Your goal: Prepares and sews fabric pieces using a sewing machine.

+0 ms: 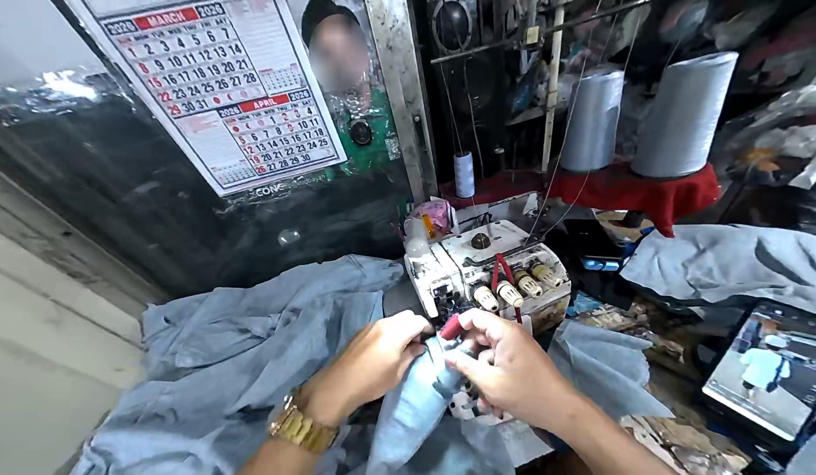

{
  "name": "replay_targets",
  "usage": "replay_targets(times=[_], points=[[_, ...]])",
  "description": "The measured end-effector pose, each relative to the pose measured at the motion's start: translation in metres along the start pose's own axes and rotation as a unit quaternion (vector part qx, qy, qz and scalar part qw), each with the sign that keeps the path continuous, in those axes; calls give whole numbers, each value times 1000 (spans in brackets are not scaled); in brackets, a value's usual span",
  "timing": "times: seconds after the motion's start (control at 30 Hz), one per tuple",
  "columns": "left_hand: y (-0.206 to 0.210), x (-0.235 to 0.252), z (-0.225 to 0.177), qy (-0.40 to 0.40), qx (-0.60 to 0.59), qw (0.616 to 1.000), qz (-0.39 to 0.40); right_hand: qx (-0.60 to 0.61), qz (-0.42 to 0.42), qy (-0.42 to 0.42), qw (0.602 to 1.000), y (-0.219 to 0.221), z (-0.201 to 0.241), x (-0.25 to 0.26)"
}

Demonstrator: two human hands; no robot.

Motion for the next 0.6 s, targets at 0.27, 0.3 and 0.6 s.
replay_targets(times=[0.27,0.3,0.6], points=[[-23,-12,-13,61,-175,976,110,138,-8,13,990,-16,-2,-10],[-24,-13,-17,57,-175,974,134,191,0,11,981,-14,4,-12],[-42,-20,-81,28,15,989,-145,162,211,86,960,5,7,4]])
Point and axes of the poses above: each hand's wrist, its own x-axis towards the middle knuckle, its own y-axis out of the palm, z = x × y, the point moved 3 cm from there along x, towards the middle knuckle, and after that the axes turned 2 degrees about x, right-handed, at the moved point
